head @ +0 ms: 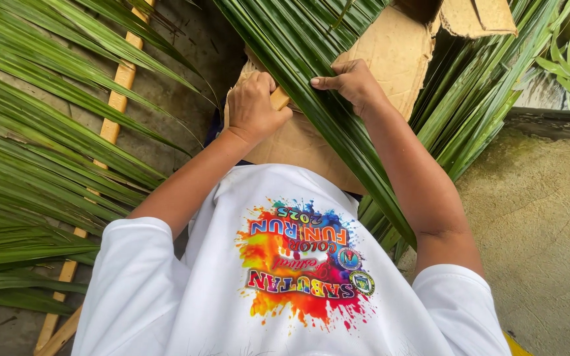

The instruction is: Weaving palm leaves over a wooden stick to create a thatched roof or wall panel.

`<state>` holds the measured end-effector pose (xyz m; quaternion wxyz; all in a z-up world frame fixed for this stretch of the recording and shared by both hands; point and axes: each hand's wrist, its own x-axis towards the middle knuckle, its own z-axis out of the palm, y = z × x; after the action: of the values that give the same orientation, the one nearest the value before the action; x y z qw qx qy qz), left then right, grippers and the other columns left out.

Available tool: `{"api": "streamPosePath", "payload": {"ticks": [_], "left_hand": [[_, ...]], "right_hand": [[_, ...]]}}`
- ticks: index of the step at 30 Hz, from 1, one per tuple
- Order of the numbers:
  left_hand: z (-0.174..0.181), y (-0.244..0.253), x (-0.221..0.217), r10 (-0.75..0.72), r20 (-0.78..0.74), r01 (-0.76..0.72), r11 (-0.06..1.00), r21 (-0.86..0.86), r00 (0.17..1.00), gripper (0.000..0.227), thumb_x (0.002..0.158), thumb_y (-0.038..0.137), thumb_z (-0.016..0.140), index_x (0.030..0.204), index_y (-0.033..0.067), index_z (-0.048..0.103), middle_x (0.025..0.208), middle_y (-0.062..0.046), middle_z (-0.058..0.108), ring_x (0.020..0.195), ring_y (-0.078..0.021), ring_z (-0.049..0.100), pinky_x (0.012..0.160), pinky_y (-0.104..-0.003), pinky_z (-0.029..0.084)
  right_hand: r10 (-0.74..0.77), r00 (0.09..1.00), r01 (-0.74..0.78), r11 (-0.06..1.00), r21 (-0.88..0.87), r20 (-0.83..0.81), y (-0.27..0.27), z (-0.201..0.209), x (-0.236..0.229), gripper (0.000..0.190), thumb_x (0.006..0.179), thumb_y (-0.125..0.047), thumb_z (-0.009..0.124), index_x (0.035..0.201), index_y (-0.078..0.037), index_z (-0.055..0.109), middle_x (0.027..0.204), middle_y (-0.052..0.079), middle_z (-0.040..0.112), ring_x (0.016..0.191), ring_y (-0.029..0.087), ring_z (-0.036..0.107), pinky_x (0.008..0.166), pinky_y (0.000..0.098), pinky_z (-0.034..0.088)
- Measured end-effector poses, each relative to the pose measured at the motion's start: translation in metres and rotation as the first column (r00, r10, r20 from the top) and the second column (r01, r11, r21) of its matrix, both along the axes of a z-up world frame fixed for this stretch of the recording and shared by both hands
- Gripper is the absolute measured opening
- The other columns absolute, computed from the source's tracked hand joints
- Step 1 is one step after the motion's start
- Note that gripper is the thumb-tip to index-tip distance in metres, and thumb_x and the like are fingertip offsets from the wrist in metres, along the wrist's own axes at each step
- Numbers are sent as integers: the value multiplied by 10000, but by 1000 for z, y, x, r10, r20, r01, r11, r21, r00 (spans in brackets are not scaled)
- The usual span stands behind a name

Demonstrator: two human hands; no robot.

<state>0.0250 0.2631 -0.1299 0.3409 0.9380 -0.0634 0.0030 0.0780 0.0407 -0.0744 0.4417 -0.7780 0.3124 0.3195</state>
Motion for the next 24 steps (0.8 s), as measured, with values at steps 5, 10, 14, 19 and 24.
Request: {"api": "streamPosePath", "payload": {"ticks": [5,10,14,19,24], "left_hand": [[24,13,21,36,-431,-114,981,-157,902,342,516,297,856,741,193,621,771,30,681,710,-205,635,577,-403,468],[66,22,36,-458,-443,-289,368,-884,771,522,738,228,876,1196,27,727,1247,-96,738,1222,-236,694,1082,-392,590],[59,25,42,-572,-676,-782,94,-617,465,256,760,128,674,955,-17,752,955,-175,764,854,-299,731,763,-389,615],[55,15,44,-633,-468,-683,-134,-718,617,258,755,199,642,616,160,428,626,120,331,485,57,197,430,-118,159],[36,-8,57,-526,-678,-704,194,-683,513,822,690,535,777,1379,129,586,1309,-130,575,1170,-246,493,974,-428,393]], "right_hand": [[9,1000,-9,1000,16,-3,8,14,2,929,609,-345,956,1379,7,573,1524,147,550,1454,279,471,1192,423,316],[-19,1000,19,998,59,-5,20,47,6,884,552,-335,942,1277,55,618,1508,165,573,1451,271,503,1186,491,269],[11,999,-11,1000,-15,34,14,49,12,935,552,-352,958,1342,8,608,1504,135,569,1434,256,494,1143,415,349],[-17,995,14,999,34,94,8,60,13,316,673,-136,959,810,-92,677,779,-4,710,732,104,673,662,276,570],[29,999,-26,996,-82,41,5,65,13,413,670,-208,954,964,-51,710,806,-7,666,798,117,631,679,321,532]]}}
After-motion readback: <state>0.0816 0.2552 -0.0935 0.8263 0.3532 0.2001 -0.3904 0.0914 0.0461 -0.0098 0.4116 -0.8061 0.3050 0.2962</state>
